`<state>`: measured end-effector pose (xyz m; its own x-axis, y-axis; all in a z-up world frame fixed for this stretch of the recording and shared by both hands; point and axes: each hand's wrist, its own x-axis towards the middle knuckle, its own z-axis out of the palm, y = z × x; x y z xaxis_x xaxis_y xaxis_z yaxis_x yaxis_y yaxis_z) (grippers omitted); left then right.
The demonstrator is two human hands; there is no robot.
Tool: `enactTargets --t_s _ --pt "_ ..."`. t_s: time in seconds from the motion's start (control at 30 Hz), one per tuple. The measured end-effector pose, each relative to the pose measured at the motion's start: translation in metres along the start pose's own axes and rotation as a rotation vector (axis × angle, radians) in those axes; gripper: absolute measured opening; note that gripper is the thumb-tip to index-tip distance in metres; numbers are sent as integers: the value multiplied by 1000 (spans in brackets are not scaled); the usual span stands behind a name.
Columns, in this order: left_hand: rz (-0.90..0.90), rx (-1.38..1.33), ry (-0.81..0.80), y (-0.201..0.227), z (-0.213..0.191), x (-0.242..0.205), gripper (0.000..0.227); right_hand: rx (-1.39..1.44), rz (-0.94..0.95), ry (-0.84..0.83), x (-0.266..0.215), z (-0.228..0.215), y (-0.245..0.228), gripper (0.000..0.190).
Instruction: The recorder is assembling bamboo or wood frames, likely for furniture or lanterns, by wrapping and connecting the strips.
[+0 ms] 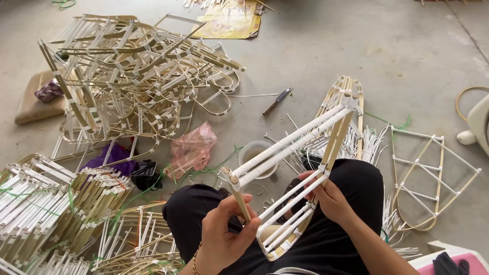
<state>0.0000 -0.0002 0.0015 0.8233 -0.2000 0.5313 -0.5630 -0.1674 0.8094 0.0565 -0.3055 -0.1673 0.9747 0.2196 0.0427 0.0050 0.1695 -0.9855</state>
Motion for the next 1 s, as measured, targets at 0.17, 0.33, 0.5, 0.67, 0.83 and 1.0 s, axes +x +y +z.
enactTargets --t_s 0.17,0.33,0.5,0.67,0.83,1.0 --pt "-92 3 -9 -12 3 10 43 -3 -28 -15 0 -7 10 37" --pt "-401 -130 -225 -65 41 -4 57 333 213 406 15 -6 -22 34" --pt "-658 -467 -53 -120 66 -42 42 489 137 320 32 -31 -14 32" --pt "-480 -446 270 -218 -74 101 26 242 86 321 49 -44 -28 47" --pt "-264 244 400 -182 -226 255 76 328 32 311 44 -63 -27 49" --pt "-343 73 -90 -194 -126 172 35 398 6 422 32 -115 -26 42"
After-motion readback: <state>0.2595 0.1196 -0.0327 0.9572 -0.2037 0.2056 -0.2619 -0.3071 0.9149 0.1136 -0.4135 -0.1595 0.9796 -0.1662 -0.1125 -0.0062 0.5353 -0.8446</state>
